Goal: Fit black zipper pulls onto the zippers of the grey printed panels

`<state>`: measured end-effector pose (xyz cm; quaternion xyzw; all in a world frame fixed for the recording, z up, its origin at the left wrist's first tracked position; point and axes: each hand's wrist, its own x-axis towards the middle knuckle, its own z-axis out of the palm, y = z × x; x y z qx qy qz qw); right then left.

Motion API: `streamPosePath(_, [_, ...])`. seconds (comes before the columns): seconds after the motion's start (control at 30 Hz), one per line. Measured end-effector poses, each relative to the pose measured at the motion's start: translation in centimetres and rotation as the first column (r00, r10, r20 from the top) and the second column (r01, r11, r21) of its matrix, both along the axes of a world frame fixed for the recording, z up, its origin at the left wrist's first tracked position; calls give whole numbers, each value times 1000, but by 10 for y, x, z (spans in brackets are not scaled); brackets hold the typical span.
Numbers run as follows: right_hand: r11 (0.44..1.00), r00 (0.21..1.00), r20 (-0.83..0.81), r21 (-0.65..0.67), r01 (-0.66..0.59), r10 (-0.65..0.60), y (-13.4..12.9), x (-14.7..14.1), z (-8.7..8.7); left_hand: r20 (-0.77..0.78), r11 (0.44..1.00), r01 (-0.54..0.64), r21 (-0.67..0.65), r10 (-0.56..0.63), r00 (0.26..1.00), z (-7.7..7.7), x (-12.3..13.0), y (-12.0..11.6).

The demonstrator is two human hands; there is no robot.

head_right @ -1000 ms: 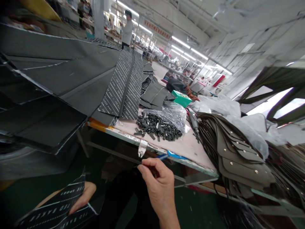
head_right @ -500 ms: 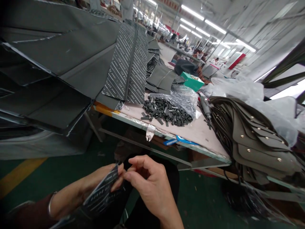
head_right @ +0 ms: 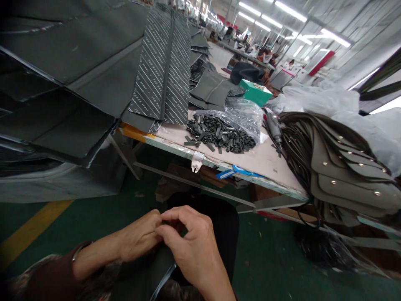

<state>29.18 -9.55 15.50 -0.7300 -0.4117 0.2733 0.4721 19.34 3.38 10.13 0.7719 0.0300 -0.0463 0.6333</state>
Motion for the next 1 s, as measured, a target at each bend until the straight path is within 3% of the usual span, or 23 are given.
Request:
streamPosePath(0.17, [991,980,198,133,-30,3,-2,-2,-3,30,992,-31,119,27,999,0,4,0])
streamPosePath(0.37, [974,974,155,176,139,-167,-1,1,-22,38,977,-70,204,64,997,4,3,-1])
streamPosePath(0.53, [970,973,71,128,209,-219,0,2,-32,70,958,-84,273,67,995,6,2,-3])
streamPosePath(0.67, [955,968,111,222,197,-226,2,3,-39,47,926,-36,375,20,999,4,4,-2])
streamPosePath(0.77, [933,955,193,322,157,-228,4,7,-40,87,942,-98,321,73,993,4,6,0])
streamPosePath(0.87, [915,896,371,394,86,-244,7,15,-30,1,960,-132,249,136,991,7,7,2])
streamPosePath(1.0, [913,717,634,408,10,-291,10,30,-6,-123,979,-128,159,149,981,5,6,6])
